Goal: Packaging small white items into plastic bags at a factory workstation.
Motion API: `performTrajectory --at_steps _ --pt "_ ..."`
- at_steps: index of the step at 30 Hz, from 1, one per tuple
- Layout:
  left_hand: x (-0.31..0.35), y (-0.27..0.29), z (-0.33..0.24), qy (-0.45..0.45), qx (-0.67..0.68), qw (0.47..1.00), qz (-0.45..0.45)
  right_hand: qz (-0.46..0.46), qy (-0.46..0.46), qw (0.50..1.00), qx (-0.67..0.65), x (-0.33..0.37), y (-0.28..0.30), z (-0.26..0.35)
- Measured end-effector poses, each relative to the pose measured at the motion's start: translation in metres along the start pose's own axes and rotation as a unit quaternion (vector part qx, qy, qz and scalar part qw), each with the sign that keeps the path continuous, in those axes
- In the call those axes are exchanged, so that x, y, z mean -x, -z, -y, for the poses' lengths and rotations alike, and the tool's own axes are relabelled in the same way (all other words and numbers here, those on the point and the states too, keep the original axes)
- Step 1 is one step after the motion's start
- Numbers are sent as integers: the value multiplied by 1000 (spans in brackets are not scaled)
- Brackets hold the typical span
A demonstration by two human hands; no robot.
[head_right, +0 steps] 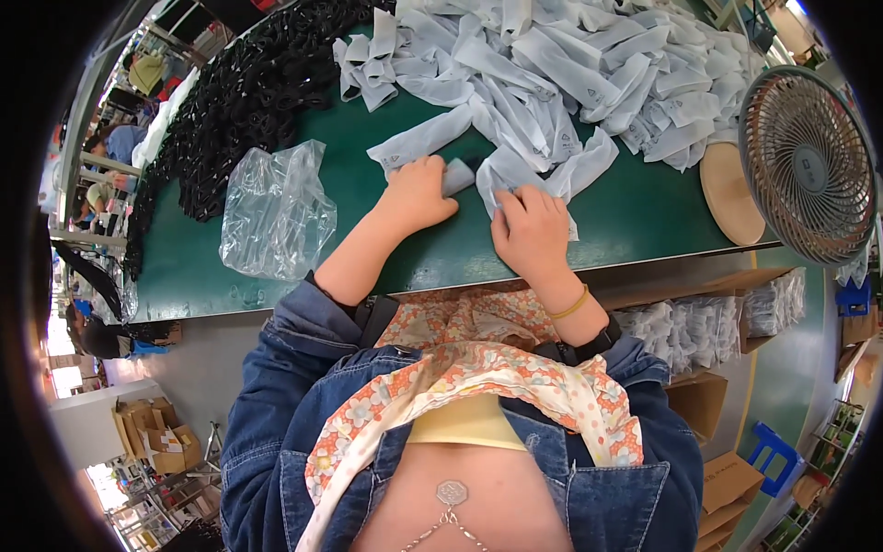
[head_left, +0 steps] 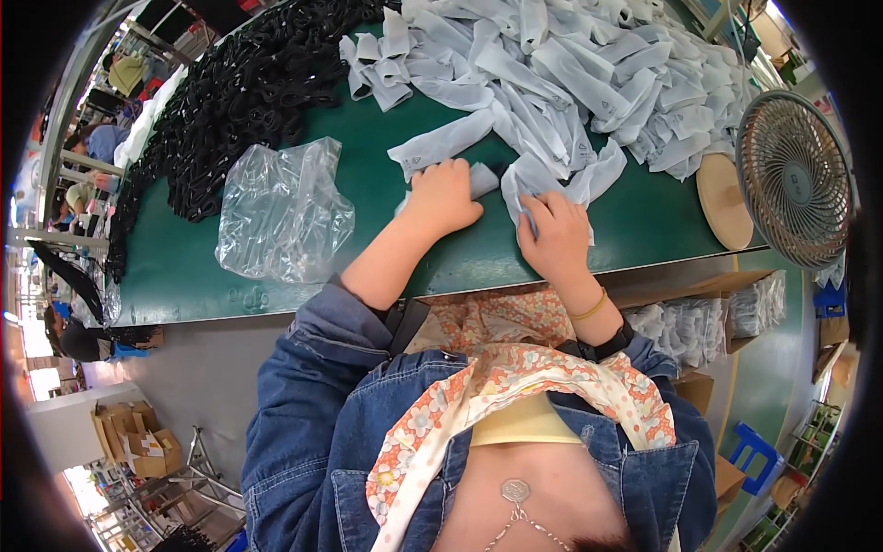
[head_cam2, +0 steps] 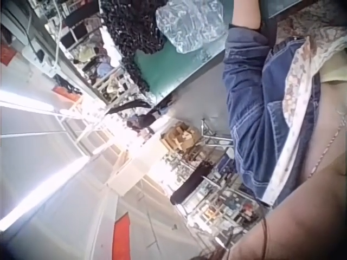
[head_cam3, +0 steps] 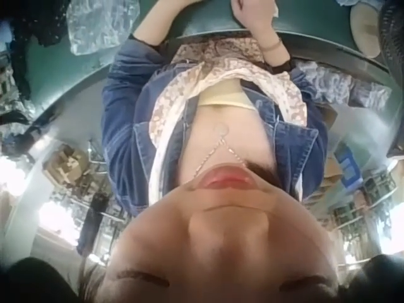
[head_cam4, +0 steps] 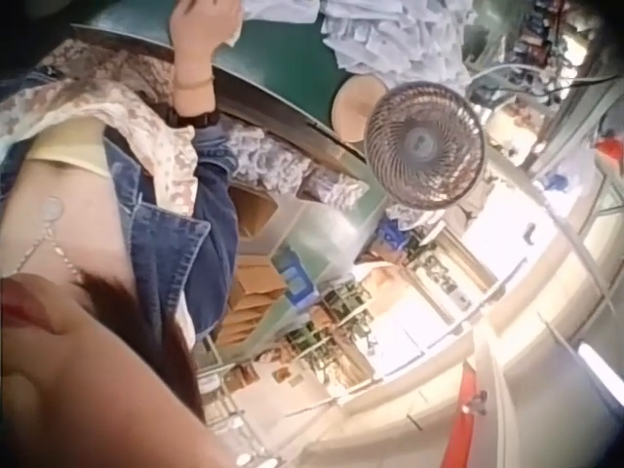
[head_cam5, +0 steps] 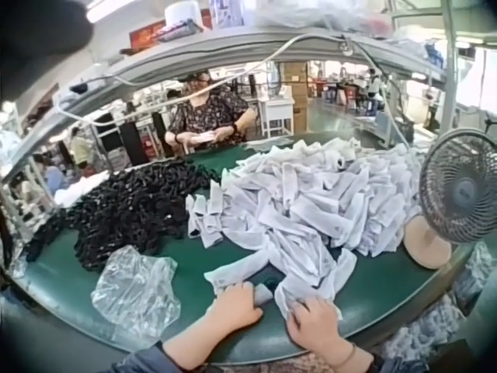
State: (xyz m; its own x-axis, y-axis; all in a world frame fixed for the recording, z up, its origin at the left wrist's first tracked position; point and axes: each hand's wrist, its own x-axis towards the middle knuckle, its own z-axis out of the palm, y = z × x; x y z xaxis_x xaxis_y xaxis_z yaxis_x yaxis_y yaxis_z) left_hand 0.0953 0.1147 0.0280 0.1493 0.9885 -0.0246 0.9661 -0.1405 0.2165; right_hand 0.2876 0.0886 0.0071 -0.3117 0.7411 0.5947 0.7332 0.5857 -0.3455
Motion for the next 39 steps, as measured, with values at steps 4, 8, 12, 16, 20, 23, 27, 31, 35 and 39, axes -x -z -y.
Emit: performTrajectory --at_steps 4,8,12,16,20,23,27,31,35,39 --pt "12 -8 20 13 13 998 -58 -8 1 1000 -10 2 2 0" --pt "33 15 18 89 368 914 -146 12 -2 1000 -14 -1 5 -1" --pt "47 43 10 87 661 732 -137 17 2 1000 -20 0 6 0" --pt "52 53 11 1 673 718 -179 19 3 1000 -21 -1 5 -1" --pt "53 58 13 -36 674 713 -192 26 3 999 -22 -1 5 0" --pt "51 58 15 -31 679 708 -189 31 9 999 -23 -1 6 0" --pt "48 49 17 -42 628 755 -183 -2 29 999 -30 -9 14 4" --pt "53 39 4 -43 589 799 -112 -40 107 986 -121 -50 43 30" --pt "53 20 0 -121 483 858 -129 0 216 958 -188 -64 35 49" --pt "56 13 2 -147 445 874 -126 20 200 968 -152 -65 27 54"
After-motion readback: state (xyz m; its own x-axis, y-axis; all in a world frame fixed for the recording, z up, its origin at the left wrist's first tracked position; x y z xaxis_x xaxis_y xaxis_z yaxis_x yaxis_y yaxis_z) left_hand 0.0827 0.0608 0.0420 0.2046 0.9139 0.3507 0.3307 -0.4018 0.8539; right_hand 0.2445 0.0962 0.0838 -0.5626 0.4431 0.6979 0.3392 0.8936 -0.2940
